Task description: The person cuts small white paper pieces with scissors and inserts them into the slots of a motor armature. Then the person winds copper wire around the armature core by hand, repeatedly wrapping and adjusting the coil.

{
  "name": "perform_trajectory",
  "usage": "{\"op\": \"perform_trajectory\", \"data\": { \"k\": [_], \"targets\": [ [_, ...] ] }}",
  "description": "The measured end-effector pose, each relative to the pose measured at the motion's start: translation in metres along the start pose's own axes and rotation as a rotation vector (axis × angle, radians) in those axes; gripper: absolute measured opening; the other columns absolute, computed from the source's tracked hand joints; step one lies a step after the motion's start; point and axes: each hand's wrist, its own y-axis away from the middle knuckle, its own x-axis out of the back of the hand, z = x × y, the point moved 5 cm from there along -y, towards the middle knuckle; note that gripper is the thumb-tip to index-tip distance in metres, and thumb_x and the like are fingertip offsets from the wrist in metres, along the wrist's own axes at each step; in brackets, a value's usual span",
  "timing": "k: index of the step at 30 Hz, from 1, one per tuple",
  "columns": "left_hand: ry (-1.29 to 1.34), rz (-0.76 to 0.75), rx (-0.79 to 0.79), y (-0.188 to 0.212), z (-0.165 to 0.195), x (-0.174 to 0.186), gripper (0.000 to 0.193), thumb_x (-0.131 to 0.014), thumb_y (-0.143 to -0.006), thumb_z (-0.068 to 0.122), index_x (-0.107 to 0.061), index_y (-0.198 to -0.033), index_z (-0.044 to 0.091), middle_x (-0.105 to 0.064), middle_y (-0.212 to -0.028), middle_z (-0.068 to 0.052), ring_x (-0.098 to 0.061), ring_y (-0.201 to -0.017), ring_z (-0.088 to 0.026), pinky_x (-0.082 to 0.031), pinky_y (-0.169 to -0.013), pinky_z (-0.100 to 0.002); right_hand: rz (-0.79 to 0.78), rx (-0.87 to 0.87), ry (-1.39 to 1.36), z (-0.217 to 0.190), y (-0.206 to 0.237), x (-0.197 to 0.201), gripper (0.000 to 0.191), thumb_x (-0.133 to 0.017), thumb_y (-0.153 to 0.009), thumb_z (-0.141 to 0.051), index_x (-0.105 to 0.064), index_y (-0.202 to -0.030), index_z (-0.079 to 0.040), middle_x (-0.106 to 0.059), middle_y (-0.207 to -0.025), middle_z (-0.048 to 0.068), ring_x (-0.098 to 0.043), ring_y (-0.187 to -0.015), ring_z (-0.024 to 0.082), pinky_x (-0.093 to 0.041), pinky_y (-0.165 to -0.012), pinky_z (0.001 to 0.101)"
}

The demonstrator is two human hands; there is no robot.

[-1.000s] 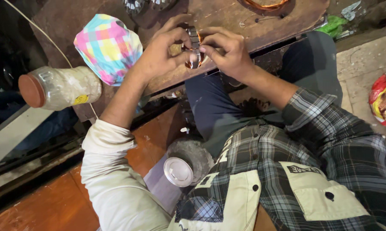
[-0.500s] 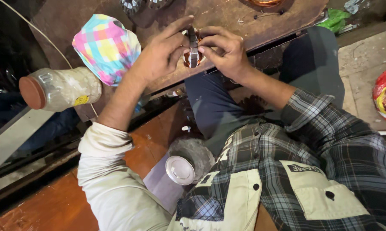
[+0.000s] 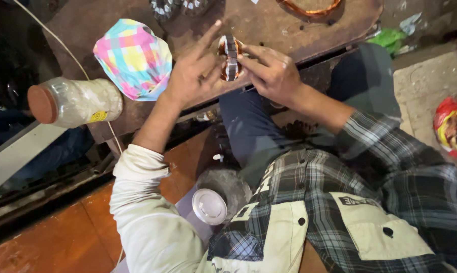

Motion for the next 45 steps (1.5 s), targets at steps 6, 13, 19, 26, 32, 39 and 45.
{"op": "perform_trajectory", "data": {
  "k": [6, 13, 19, 26, 32, 39, 45],
  "targets": [
    [-0.301, 0.221, 0.053, 0.028, 0.009, -0.013, 0.033, -0.071, -0.089, 0.019, -0.067, -0.118, 0.004, -0.037, -0.160, -0.024, -0.035, -0.150, -0.044, -0.022, -0.126, -0.060, 0.189, -0.299, -0.019, 0.059, -0.037, 0.037, 0.011, -0.075, -0.102, -0.007, -0.072, -0.112, -0.004, -0.073, -0.102, 0.016, -0.072, -0.094, 0.034, -0.057, -0.082, 0.0462],
    [-0.142, 0.963, 0.466, 0.067, -0.023, -0.076, 0.040, -0.061, -0.105, 0.027, -0.053, -0.136, 0.001, -0.036, -0.158, -0.026, -0.030, -0.153, -0.043, -0.021, -0.129, -0.056, -0.423, -0.242, 0.328, 0.154, -0.096, -0.014, 0.025, -0.080, -0.087, -0.018, -0.079, -0.110, -0.009, -0.073, -0.097, 0.020, -0.068, -0.085, 0.042, -0.053, -0.072, 0.0519],
    [-0.288, 0.996, 0.586, 0.084, -0.045, -0.099, 0.039, -0.060, -0.103, 0.029, -0.057, -0.131, 0.003, -0.045, -0.154, -0.021, -0.037, -0.149, -0.040, -0.025, -0.126, -0.056, -0.549, -0.406, 0.320, 0.187, -0.091, -0.040, 0.023, -0.080, -0.089, -0.022, -0.080, -0.107, -0.008, -0.073, -0.100, 0.021, -0.070, -0.092, 0.040, -0.053, -0.077, 0.0517],
    [-0.320, 1.017, 0.546, 0.084, -0.039, -0.093, 0.034, -0.063, -0.103, 0.028, -0.060, -0.126, 0.003, -0.049, -0.149, -0.020, -0.042, -0.144, -0.040, -0.028, -0.123, -0.055, -0.508, -0.303, 0.476, 0.181, -0.103, -0.053, 0.029, -0.091, -0.075, -0.028, -0.080, -0.090, -0.006, -0.074, -0.088, 0.020, -0.070, -0.085, 0.040, -0.051, -0.077, 0.0557],
    [-0.148, 1.129, 0.584, 0.069, -0.018, -0.063, 0.029, -0.074, -0.102, 0.021, -0.069, -0.128, 0.010, -0.058, -0.139, -0.010, -0.053, -0.136, -0.027, -0.046, -0.119, -0.044, -0.516, -0.206, 0.091, 0.111, -0.125, -0.031, 0.014, -0.079, -0.095, -0.013, -0.075, -0.106, -0.005, -0.073, -0.096, 0.017, -0.071, -0.089, 0.033, -0.057, -0.080, 0.0442],
    [0.908, 0.844, 0.559, -0.007, -0.034, -0.036, 0.034, -0.077, -0.094, 0.015, -0.072, -0.123, 0.000, -0.078, -0.105, -0.007, -0.074, -0.090, -0.016, -0.059, -0.078, -0.029, -0.562, -0.093, -0.200, 0.072, -0.127, -0.011, 0.017, -0.071, -0.098, -0.004, -0.069, -0.115, -0.004, -0.073, -0.103, 0.013, -0.074, -0.094, 0.029, -0.058, -0.084, 0.0380],
    [1.304, 0.984, 0.585, 0.002, -0.041, -0.044, 0.028, -0.076, -0.094, 0.008, -0.071, -0.120, -0.003, -0.075, -0.102, -0.011, -0.072, -0.085, -0.017, -0.059, -0.073, -0.030, -0.655, -0.415, 0.680, 0.191, -0.127, 0.030, 0.057, -0.090, -0.069, -0.015, -0.065, -0.118, 0.001, -0.070, -0.109, 0.027, -0.067, -0.103, 0.044, -0.054, -0.085, 0.0520]
  ]
}}
